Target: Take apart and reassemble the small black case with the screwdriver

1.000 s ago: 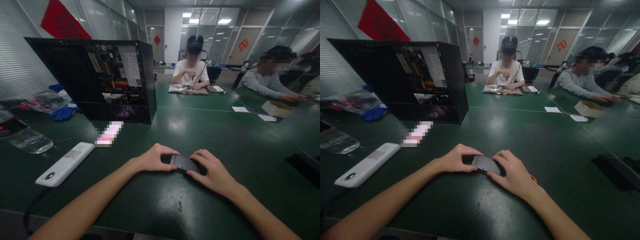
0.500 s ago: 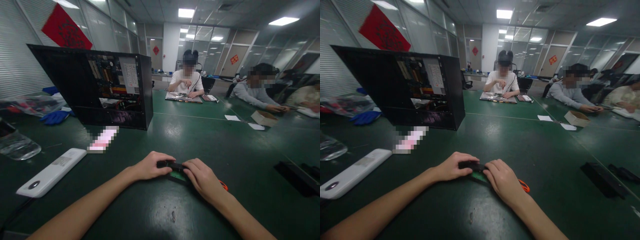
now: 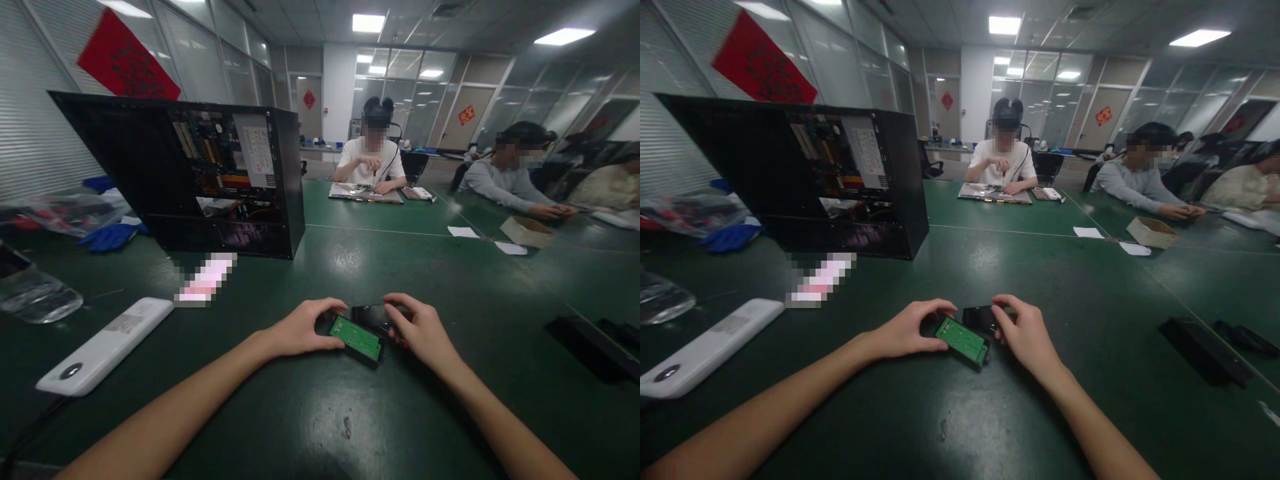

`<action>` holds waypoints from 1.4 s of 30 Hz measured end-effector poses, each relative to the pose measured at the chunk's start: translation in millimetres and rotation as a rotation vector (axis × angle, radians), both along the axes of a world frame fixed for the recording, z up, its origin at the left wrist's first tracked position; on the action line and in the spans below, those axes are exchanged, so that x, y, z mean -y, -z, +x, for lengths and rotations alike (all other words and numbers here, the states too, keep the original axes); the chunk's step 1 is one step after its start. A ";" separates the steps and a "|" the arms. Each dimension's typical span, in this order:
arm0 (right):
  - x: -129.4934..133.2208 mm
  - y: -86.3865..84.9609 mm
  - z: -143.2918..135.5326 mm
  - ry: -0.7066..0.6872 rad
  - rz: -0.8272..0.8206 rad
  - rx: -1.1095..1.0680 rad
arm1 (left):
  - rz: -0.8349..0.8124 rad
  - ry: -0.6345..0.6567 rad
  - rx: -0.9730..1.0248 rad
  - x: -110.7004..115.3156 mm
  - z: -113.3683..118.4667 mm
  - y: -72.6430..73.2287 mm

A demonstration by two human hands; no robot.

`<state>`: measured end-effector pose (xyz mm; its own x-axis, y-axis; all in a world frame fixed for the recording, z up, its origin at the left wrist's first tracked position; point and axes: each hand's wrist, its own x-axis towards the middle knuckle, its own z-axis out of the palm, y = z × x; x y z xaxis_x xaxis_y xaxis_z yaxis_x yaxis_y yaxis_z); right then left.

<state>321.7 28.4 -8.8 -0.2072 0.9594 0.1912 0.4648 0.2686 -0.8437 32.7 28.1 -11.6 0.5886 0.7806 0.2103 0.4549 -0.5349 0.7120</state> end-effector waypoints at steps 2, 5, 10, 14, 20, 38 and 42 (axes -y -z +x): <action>1.3 2.2 -0.1 -0.030 -0.014 -0.008 | 0.000 0.017 0.004 -0.8 -0.2 0.0; 3.5 3.1 1.9 -0.029 0.024 0.000 | 0.003 0.032 0.003 -1.5 -1.1 -0.9; 11.4 0.1 7.5 -0.057 0.222 0.148 | 0.011 0.046 -0.009 -1.4 -2.2 -3.7; 25.8 -0.3 1.9 -0.278 0.340 0.310 | 0.014 0.049 -0.016 -0.9 -1.6 -5.2; 41.1 8.8 -14.1 -0.321 0.405 0.458 | 0.035 0.059 -0.006 -1.2 -0.5 -3.4; -21.7 -31.2 109.8 0.210 0.510 0.447 | 0.004 0.068 -0.007 -3.2 -0.9 2.2; -91.8 -43.1 244.7 0.685 0.360 0.660 | 0.062 0.088 -0.045 -2.0 0.9 1.4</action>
